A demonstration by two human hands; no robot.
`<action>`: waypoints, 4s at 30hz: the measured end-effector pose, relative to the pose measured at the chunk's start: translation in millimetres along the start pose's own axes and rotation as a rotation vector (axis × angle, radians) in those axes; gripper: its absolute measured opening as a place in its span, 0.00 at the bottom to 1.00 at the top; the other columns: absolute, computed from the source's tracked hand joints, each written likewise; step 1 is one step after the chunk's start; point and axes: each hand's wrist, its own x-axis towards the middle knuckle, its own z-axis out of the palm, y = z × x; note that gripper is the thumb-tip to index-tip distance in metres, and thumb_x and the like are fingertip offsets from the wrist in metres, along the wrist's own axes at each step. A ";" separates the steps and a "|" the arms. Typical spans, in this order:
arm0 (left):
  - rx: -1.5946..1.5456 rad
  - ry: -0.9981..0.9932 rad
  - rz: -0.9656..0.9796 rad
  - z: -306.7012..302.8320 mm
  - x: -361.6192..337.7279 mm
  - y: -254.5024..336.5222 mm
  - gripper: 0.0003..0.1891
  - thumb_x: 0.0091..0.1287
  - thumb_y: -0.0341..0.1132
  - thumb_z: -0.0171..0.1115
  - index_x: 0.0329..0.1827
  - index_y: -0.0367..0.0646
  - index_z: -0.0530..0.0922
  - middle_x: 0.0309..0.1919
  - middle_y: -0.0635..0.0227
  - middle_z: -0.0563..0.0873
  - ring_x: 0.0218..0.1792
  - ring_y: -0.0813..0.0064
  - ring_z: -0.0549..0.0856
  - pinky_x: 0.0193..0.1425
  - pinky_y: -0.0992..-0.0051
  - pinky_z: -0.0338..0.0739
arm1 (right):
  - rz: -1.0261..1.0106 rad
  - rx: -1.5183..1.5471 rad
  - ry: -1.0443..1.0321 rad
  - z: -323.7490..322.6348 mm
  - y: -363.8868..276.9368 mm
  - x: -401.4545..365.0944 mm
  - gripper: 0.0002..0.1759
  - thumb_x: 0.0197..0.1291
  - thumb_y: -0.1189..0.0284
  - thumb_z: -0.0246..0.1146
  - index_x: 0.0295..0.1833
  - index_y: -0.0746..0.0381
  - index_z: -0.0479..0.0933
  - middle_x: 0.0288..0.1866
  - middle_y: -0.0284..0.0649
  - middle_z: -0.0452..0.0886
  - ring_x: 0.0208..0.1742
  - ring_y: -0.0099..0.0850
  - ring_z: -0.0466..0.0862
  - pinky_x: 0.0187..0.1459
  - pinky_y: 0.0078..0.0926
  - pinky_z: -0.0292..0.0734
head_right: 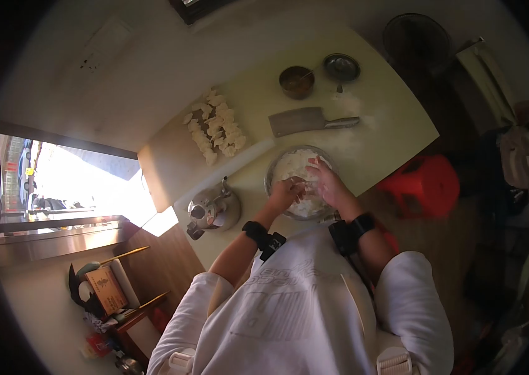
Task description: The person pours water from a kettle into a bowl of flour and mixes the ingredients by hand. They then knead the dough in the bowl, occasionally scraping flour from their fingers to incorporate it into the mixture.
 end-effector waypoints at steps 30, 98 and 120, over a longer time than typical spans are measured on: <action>-0.012 0.292 -0.009 -7.6 9.3 -20.0 0.10 0.53 0.34 0.58 0.33 0.38 0.73 0.23 0.69 0.77 0.26 0.76 0.76 0.28 0.77 0.69 | -0.183 0.245 0.085 2.1 0.3 -12.2 0.26 0.55 0.52 0.46 0.50 0.61 0.61 0.54 0.39 0.63 0.53 0.38 0.67 0.51 0.33 0.57; -1.397 -0.487 0.086 -30.4 -52.4 38.7 0.40 0.51 0.68 0.29 0.62 0.53 0.49 0.63 0.71 0.48 0.61 0.61 0.53 0.52 0.49 0.59 | 0.040 -0.500 -0.149 28.8 -0.1 -14.2 0.09 0.46 0.75 0.60 0.34 0.67 0.72 0.26 0.35 0.75 0.25 0.21 0.75 0.25 0.15 0.71; -0.278 1.051 0.270 -109.1 -190.4 12.6 0.15 0.63 0.39 0.40 0.23 0.39 0.70 0.14 0.76 0.65 0.16 0.87 0.62 0.20 0.85 0.54 | -0.178 -0.914 0.277 -26.1 5.8 9.6 0.20 0.49 0.59 0.56 0.18 0.65 0.71 0.11 0.36 0.69 0.13 0.23 0.69 0.18 0.20 0.64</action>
